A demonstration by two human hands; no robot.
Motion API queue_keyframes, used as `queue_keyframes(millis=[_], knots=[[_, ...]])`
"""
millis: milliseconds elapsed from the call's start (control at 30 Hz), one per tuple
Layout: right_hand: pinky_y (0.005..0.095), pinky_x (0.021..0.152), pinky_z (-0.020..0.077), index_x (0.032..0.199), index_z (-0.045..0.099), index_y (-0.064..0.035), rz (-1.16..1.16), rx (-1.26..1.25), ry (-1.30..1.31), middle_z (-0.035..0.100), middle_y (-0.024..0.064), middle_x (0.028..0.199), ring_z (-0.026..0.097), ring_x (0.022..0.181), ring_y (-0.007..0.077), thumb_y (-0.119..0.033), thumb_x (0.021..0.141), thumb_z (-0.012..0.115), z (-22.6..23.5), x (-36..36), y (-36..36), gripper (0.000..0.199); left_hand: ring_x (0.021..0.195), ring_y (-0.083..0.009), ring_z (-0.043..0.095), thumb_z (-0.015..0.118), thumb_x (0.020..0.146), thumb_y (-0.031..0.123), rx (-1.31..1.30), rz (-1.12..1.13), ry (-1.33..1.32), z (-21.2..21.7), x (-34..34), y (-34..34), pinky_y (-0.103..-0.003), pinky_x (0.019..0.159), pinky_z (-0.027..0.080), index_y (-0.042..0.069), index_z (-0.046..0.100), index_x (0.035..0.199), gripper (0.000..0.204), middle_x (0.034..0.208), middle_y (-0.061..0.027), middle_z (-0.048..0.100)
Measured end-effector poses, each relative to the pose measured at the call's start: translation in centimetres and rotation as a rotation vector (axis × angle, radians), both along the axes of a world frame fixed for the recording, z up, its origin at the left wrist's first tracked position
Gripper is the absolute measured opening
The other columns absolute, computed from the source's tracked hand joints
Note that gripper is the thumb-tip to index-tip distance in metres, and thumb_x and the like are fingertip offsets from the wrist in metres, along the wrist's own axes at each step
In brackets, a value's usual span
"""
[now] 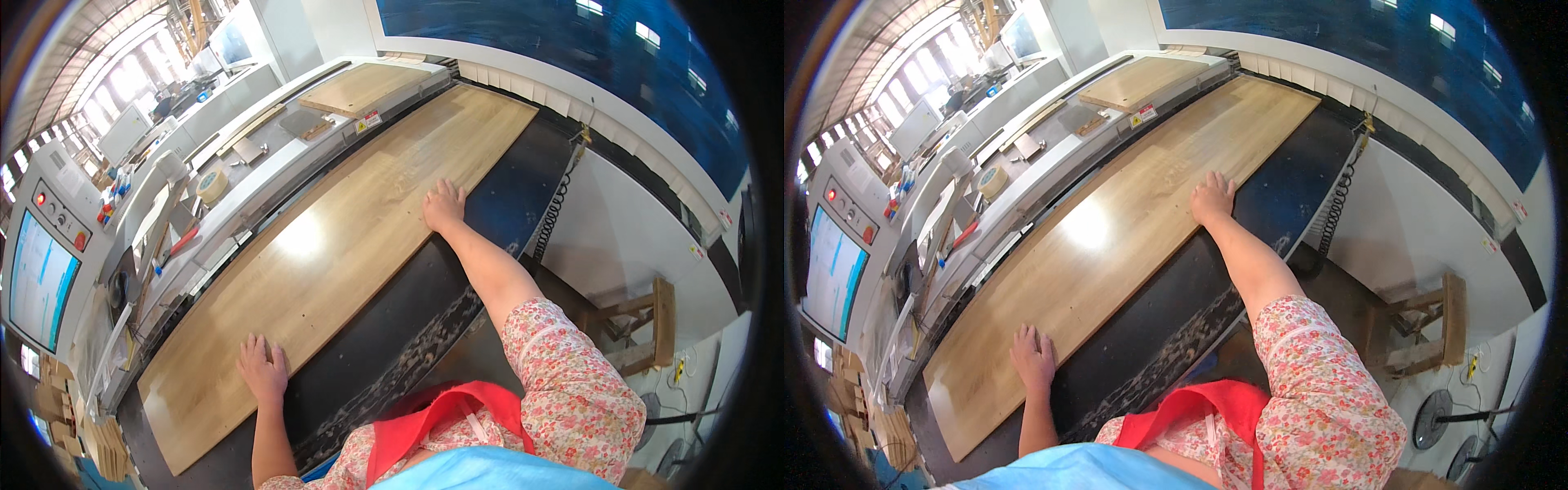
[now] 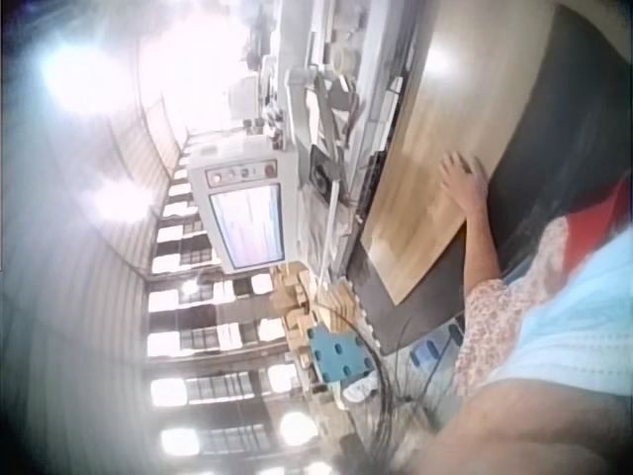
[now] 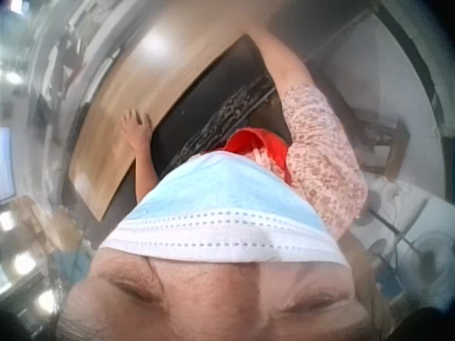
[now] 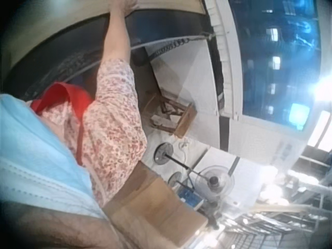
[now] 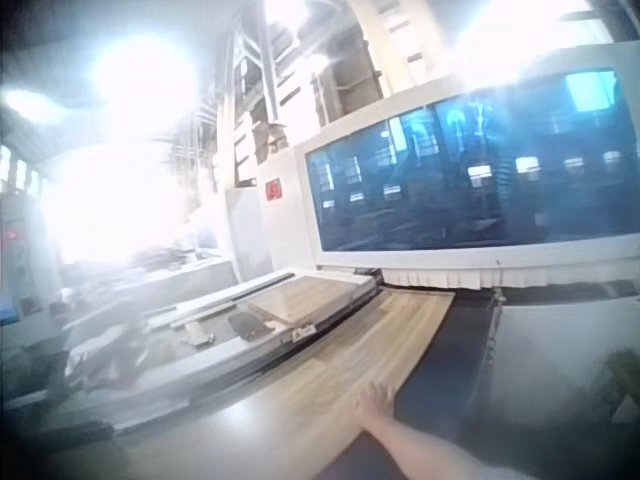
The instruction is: The person carries wooden boards one by one from a stack and places them onto a machine table, aligning them against the guide.
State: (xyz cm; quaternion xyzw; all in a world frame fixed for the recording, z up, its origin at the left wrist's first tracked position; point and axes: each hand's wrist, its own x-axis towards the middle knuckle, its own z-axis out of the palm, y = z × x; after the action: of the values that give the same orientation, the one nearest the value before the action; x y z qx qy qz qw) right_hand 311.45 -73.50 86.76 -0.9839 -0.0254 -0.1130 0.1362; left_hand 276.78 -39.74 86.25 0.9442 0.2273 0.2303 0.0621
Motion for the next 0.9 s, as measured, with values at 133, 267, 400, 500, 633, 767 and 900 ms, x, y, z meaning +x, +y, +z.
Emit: queue_keyframes(millis=[133, 267, 400, 500, 633, 767, 900], knots=[[0.0493, 0.112, 0.0085, 0.122, 0.058, -0.0126, 0.040, -0.018, -0.044, 0.027, 0.0074, 0.148, 0.018, 0.139, 0.0239, -0.029, 0.095, 0.037, -0.4, 6.2, -0.2, 0.038, 0.123, -0.0354, 0.044, 0.054, 0.088, 0.031, 0.045, -0.002, -0.074, -0.8, 6.0, 0.1, -0.046, 0.103, 0.032, 0.003, 0.059, 0.115, 0.039, 0.128, -0.0163, 0.052], [0.0518, 0.109, 0.0092, 0.117, 0.061, -0.0127, 0.036, 0.008, -0.096, 0.035, 0.0070, 0.142, 0.022, 0.137, 0.0238, -0.026, 0.091, 0.044, -0.3, 9.2, 0.3, 0.035, 0.115, -0.0327, 0.052, 0.053, 0.089, 0.028, -0.119, 0.043, -0.135, -0.7, 9.7, 1.9, -0.039, 0.097, 0.040, 0.002, 0.062, 0.110, 0.035, 0.122, -0.0165, 0.057], [0.0527, 0.108, 0.0102, 0.110, 0.065, -0.0125, 0.065, 0.047, -0.105, 0.042, 0.0059, 0.136, 0.025, 0.134, 0.0234, -0.028, 0.088, 0.047, -0.7, 9.8, 1.0, 0.032, 0.111, -0.0314, 0.055, 0.053, 0.090, 0.027, -0.002, 0.066, -0.092, -2.1, 9.8, 1.9, -0.037, 0.095, 0.042, 0.001, 0.062, 0.108, 0.033, 0.119, -0.0161, 0.059], [0.0541, 0.108, 0.0098, 0.110, 0.066, -0.0144, 0.039, 0.065, -0.129, 0.040, 0.0057, 0.138, 0.026, 0.134, 0.0237, -0.030, 0.087, 0.048, -1.5, 10.6, 0.4, 0.032, 0.108, -0.0304, 0.056, 0.052, 0.090, 0.026, 0.016, 0.050, -0.118, -1.7, 10.9, 1.2, -0.037, 0.093, 0.043, 0.003, 0.063, 0.108, 0.032, 0.118, -0.0152, 0.060], [0.0556, 0.109, 0.0089, 0.125, 0.056, -0.0182, 0.091, 0.092, -0.180, 0.033, 0.0068, 0.145, 0.023, 0.137, 0.0246, -0.035, 0.088, 0.046, -2.4, 11.7, 0.2, 0.041, 0.100, -0.0317, 0.058, 0.049, 0.091, 0.026, -0.015, 0.056, -0.079, -0.6, 11.2, 0.6, -0.037, 0.086, 0.045, 0.003, 0.062, 0.105, 0.029, 0.107, -0.0162, 0.062], [0.0585, 0.106, 0.0193, 0.132, 0.046, -0.0095, 0.250, 0.164, -0.308, 0.041, 0.0161, 0.140, 0.035, 0.131, 0.0334, -0.049, 0.085, 0.046, -4.1, 12.6, 0.6, 0.061, 0.075, -0.0343, 0.054, 0.045, 0.093, 0.025, -0.033, -0.034, -0.102, -0.2, 9.8, 1.2, -0.039, 0.068, 0.043, 0.000, 0.053, 0.084, 0.028, 0.081, -0.0210, 0.054], [0.0495, 0.105, 0.0277, 0.131, 0.042, 0.0009, 0.232, 0.486, -0.509, 0.036, 0.0253, 0.138, 0.033, 0.128, 0.0396, -0.035, 0.085, 0.055, -6.1, 11.4, -2.3, 0.060, 0.081, -0.0359, 0.058, 0.041, 0.094, 0.033, 0.005, 0.045, 0.000, -2.3, 10.9, 2.3, -0.041, 0.072, 0.045, 0.004, 0.060, 0.089, 0.035, 0.087, -0.0185, 0.060]])
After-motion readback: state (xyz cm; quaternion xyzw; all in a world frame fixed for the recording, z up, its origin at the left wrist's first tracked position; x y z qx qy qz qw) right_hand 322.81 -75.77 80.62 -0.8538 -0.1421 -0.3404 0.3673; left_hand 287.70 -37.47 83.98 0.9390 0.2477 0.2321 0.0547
